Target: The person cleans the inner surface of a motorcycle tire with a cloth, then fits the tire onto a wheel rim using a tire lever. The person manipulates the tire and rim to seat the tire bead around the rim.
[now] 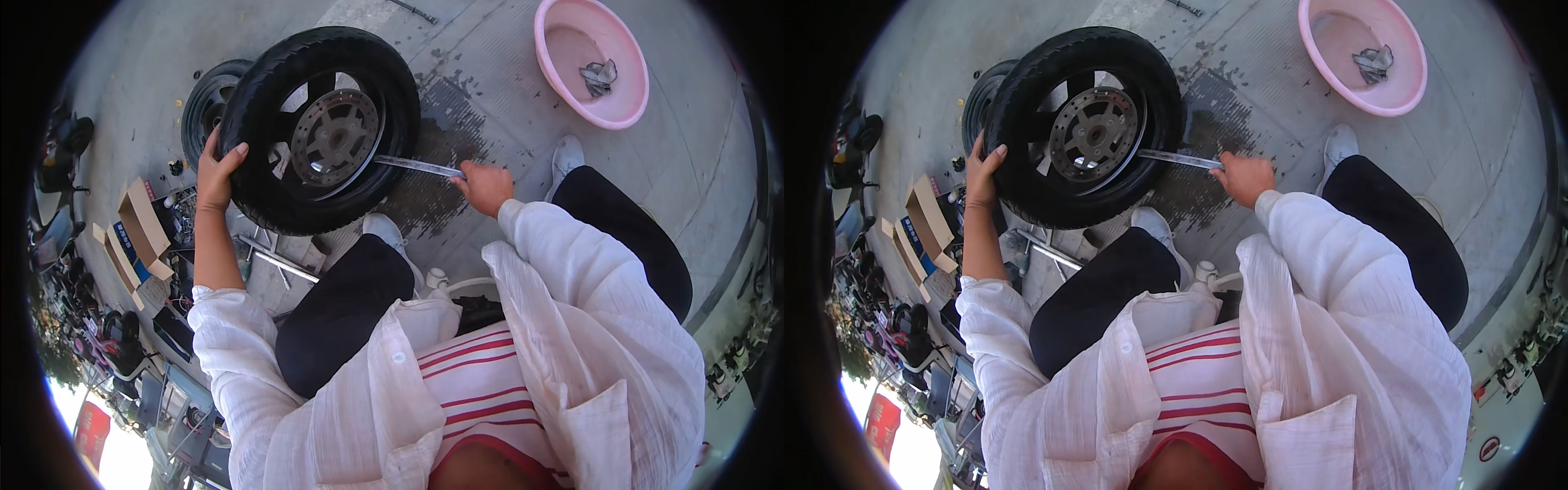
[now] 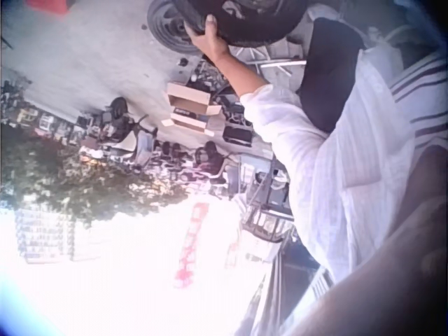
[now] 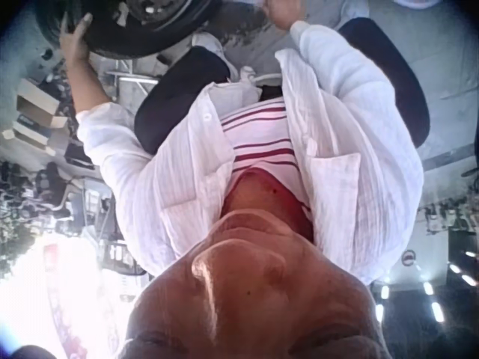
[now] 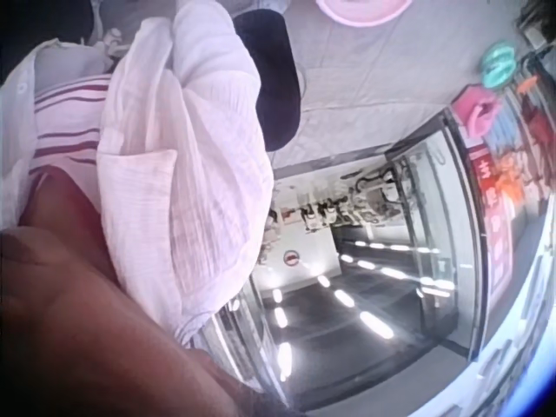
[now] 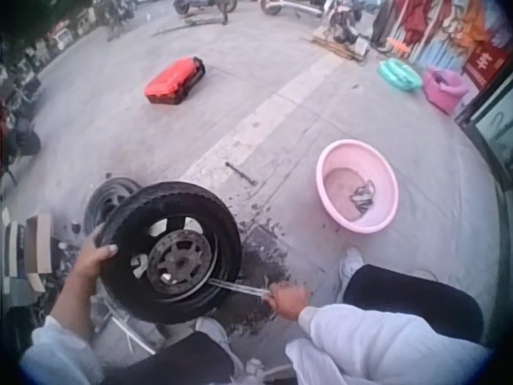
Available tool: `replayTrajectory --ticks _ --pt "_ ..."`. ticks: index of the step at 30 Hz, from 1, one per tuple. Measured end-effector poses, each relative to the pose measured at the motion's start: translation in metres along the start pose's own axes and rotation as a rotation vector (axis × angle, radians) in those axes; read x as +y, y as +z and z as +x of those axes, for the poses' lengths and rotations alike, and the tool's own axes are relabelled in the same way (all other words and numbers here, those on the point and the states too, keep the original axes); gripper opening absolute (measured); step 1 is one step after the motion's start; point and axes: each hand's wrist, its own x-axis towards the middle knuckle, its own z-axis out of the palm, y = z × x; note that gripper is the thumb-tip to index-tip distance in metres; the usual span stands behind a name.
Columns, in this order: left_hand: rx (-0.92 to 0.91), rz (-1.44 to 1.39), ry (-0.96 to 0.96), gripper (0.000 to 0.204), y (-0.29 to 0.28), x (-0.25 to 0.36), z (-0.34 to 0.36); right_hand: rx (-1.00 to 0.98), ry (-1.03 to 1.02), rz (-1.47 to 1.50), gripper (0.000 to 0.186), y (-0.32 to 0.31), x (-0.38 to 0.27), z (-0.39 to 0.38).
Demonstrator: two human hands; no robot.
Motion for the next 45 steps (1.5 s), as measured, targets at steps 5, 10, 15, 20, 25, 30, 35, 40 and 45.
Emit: replayTrajectory --ticks 5,10,15,20,25,30,35,40,45 --pt "-0.002 -0.064 0.004 0.088 -0.004 -0.014 0.010 0.015 0.110 0.045 0.037 0.005 -0.020 -0.017" --pt "-0.030 -0.106 -0.011 0.085 -0.018 -0.030 0.023 0.042 0.136 0.088 0.036 0.023 -0.022 -0.017" --pt "-0.006 -0.199 -0.167 0.074 -0.023 -0.053 0.039 -0.020 0.130 0.292 0.035 0.074 0.015 -0.030" --pt "0.080 -0.568 -0.446 0.062 -0.041 -0.145 0.026 -0.088 0.119 0.305 0.034 0.070 0.010 -0.026" --pt "0.090 -0.652 -0.527 0.069 -0.027 -0.156 0.019 -0.127 0.114 0.170 0.029 0.004 -0.013 -0.011" --pt "0.138 -0.525 -0.448 0.064 -0.017 -0.158 0.008 -0.274 0.232 0.192 0.039 -0.034 -0.061 0.023" --pt "0.264 -0.471 -0.456 0.062 -0.004 -0.136 0.004 -0.273 0.273 0.304 0.052 -0.016 -0.050 0.040" --pt "0.323 -0.509 -0.340 0.062 -0.004 -0.119 -0.012 -0.240 0.236 0.327 0.055 -0.010 -0.040 0.033" --pt "0.182 -0.573 -0.297 0.078 0.037 -0.113 -0.006 -0.216 0.273 0.256 0.052 -0.042 0.007 0.019"
